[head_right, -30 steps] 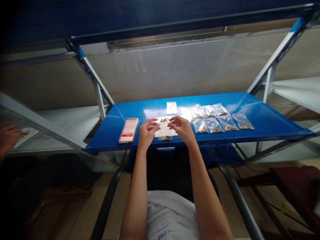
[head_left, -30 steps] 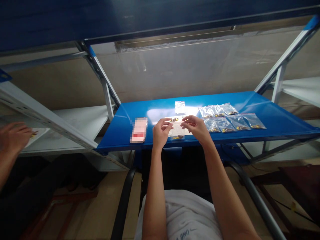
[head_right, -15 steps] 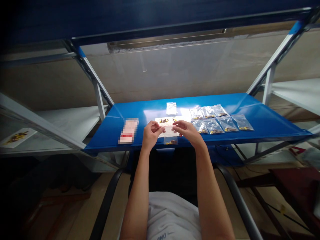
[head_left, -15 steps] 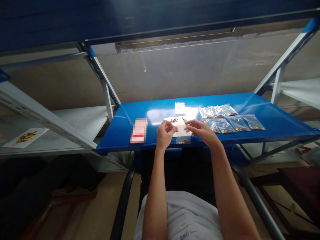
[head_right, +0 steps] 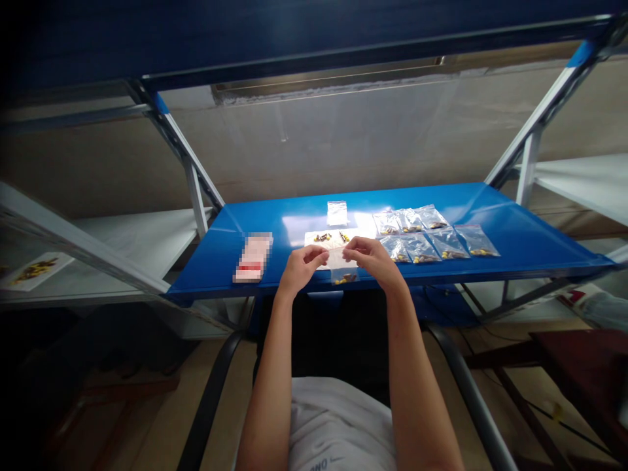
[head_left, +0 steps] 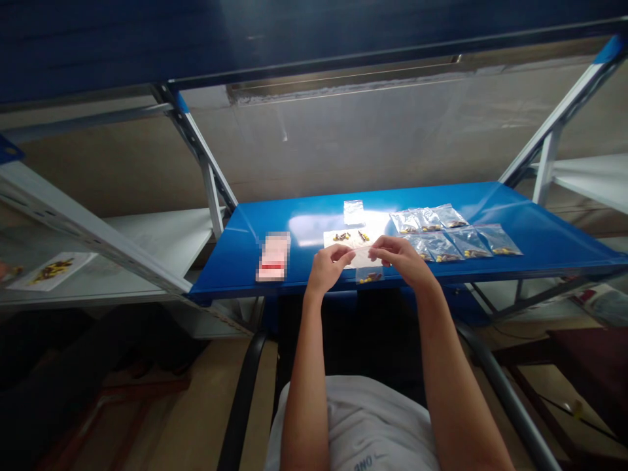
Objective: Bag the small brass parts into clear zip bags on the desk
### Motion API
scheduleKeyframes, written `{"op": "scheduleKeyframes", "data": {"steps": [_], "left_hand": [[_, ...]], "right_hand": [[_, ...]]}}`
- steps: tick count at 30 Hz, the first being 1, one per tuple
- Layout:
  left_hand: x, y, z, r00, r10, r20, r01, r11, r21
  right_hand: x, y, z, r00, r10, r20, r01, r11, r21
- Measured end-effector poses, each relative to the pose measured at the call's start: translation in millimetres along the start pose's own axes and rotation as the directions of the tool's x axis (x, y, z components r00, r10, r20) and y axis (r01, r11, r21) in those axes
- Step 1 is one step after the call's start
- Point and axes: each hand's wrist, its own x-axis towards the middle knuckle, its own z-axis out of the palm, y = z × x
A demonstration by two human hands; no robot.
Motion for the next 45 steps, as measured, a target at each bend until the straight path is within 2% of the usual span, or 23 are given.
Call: {"op": "scheduleKeyframes", "data": {"steps": [4,10,18,23,27,34,45], "left_hand": [[0,7,8,1.0,0.013,0.02,-0.013,0.999,-0.035],[2,7,19,0.999,0.031,-0.02,-0.033,0.993,-0.114],[2,11,27,0.999,0.031,-0.044,-0.036,0.993,-0.113],[1,12,29,1.0,-0.013,0.017,0.016,0.989,-0.147],[2,12,33,1.0,0.007,0.017,-0.005,0.992,-0.124],[2,15,37,0.999,0.04,-0.021,-0.041,0.997,-0.061],[1,15,34,0.994,0.087,-0.062,-0.089,0.996,-0.031]], "right_hand": [[-3,-3,-3,1.0,0.018,0.0,-0.018,1.0,-0.004],[-6,-5,-7,0.997,0.048,0.065,-0.045,0.998,-0.049],[-3,-8,-5,0.998,-0.062,-0.029,0.058,0.993,-0.099],[-5,-5,-10,0.995,-0.094,-0.023,0.09,0.989,-0.117],[-5,-6,-11,0.995,-0.099,0.007,0.099,0.991,-0.091],[-6,-6,-11,0.998,-0.023,0.051,0.027,0.996,-0.09],[-3,-7,-7,0.997,-0.059,0.059,0.067,0.985,-0.157]]}}
